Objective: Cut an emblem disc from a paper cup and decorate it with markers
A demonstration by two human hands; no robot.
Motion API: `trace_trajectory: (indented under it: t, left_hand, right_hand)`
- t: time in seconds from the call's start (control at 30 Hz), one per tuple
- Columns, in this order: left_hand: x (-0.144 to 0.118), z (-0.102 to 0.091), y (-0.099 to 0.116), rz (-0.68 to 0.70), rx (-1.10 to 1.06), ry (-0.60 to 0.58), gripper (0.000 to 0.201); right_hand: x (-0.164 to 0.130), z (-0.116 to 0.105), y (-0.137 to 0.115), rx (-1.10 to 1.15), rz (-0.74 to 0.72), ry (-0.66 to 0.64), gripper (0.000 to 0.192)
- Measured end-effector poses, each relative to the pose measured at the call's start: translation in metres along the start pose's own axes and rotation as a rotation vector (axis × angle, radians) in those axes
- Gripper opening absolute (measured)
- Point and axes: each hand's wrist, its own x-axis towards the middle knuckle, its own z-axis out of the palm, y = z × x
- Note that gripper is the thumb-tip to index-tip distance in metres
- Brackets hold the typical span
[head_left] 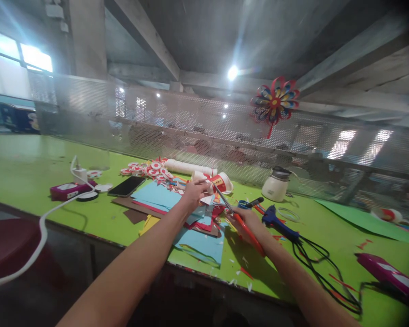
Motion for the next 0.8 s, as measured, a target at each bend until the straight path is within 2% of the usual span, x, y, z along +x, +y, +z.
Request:
trace_trajectory:
  t: [0.13,0.43,0.8]
  left_hand:
    - [-0.002,0.001,0.004,0.023,-0.001,-0.009,0.034]
    - [-0.003,-0.004,0.013,-0.048,0.027,-0.109,0.032]
    - [-0.001,-0.005,0.012,-0.033,0.010,-0.100,0.032]
  right_hand:
    - [0.000,-0.003,0.000,-0.032,-0.006,-0.009,0.023]
    - [0.001,-0.004,0.007,-0.083,-0.011,0.003,0.028]
    - [0.002,0.000,0.013,-0.074,-0.036,0.018,0.028]
